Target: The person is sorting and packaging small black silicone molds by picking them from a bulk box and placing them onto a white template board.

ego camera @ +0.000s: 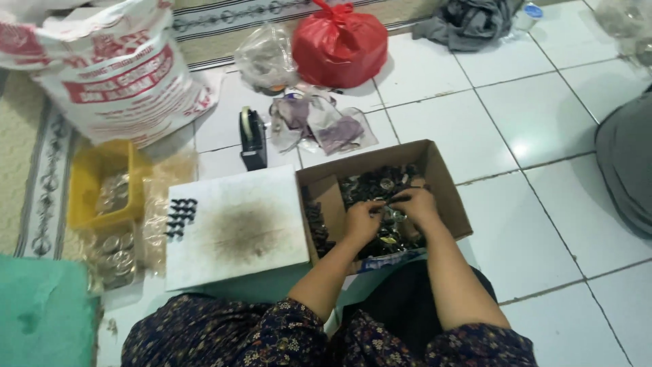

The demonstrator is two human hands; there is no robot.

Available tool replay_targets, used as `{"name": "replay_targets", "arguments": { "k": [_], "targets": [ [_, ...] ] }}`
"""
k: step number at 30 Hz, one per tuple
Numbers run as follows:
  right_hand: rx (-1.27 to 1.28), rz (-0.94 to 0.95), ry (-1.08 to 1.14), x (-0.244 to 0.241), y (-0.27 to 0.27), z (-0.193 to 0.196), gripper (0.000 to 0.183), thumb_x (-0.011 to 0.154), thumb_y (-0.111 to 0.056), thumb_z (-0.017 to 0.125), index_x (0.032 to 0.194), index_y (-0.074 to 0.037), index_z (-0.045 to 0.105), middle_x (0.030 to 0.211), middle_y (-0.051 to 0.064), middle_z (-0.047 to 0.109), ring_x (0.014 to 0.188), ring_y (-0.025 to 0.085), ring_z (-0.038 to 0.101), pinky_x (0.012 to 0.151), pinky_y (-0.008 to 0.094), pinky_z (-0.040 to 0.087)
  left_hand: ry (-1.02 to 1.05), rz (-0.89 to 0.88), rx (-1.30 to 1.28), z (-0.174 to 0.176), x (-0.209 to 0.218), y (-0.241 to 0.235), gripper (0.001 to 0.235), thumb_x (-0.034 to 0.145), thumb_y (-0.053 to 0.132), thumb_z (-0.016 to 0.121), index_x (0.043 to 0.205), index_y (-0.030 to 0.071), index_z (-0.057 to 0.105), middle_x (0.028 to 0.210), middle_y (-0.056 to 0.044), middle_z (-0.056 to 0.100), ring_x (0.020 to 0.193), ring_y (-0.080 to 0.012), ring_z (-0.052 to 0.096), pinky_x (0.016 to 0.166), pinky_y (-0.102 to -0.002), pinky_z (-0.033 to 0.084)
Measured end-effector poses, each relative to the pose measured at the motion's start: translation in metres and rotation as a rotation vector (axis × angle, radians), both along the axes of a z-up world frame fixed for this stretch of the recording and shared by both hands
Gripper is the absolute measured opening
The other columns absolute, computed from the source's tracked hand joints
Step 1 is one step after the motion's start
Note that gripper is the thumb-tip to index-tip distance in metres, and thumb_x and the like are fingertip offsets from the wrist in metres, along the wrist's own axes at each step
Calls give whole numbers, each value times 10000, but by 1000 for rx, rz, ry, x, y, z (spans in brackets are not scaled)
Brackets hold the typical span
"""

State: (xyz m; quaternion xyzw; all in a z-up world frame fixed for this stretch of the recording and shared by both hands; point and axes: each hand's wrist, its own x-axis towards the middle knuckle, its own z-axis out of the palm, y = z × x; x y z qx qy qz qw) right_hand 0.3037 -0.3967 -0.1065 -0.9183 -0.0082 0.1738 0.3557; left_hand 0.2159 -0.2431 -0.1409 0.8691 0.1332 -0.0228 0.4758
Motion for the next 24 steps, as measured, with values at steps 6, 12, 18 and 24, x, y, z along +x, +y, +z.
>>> {"name": "replay_targets", "arguments": {
  "k": [6,12,18,24],
  "targets": [
    [-275,-5,164,-14,22,14,218,921,-204,675,1005,-65,821,1013,237,776,1019,408,735,844,523,611,130,-120,211,11,-1,-3,298,924,120,634,1205,77,724,1135,-159,684,1127,-313,658,928,-419,584],
    [-404,58,103,-3,44,-31,194,912,-115,660,912,30,789,844,246,748,849,389,749,756,504,607,213,-148,395,2,5,-18,378,881,246,699,1185,21,698,1147,-141,649,1151,-292,588,910,-452,586],
    [-309,90,245,-14,48,24,278,958,-117,620,1054,107,755,973,330,736,976,445,728,826,527,592,99,-114,470,-11,0,-19,246,868,141,667,1072,14,720,1073,-141,649,1075,-296,601,857,-393,599],
    [-212,27,309,13,23,-28,363,944,-142,627,1145,149,707,1101,381,696,1109,504,672,908,588,559,35,-195,495,-13,-5,-14,240,837,132,711,1045,21,754,1086,-155,650,1083,-313,600,854,-424,606]
  ]
}}
